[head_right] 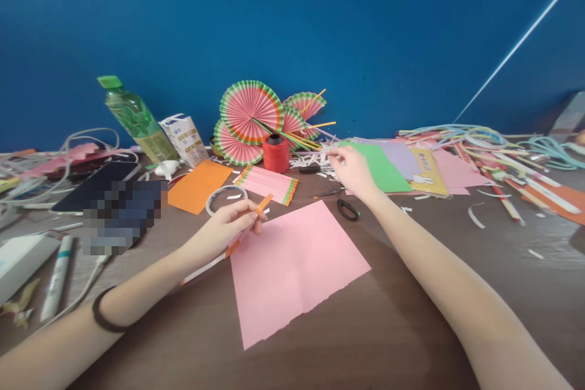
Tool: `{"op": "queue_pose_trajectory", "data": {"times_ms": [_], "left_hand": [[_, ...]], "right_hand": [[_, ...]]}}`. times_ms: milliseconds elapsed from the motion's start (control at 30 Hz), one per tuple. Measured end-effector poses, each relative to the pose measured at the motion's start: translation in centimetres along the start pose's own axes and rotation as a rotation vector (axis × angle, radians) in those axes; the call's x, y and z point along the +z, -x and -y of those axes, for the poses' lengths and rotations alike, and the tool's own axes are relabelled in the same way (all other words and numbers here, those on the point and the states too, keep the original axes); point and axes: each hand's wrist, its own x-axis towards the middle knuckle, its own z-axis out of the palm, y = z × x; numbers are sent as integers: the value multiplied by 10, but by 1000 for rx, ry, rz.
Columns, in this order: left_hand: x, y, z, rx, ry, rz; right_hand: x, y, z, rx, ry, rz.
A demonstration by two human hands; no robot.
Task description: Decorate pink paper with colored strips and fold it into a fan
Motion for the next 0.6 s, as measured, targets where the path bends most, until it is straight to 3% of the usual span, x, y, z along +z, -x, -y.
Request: {"op": "queue_pose_trajectory", "data": {"times_ms": [100,233,600], "left_hand": [[0,2,-6,0,-27,13],[0,5,-12,-35,-38,50],[0,3,-8,15,-30,55]], "right_hand": [[4,13,30,-1,-391,321],[11,32,58,-27,-629,676],[7,47,80,14,-695,684]]}}
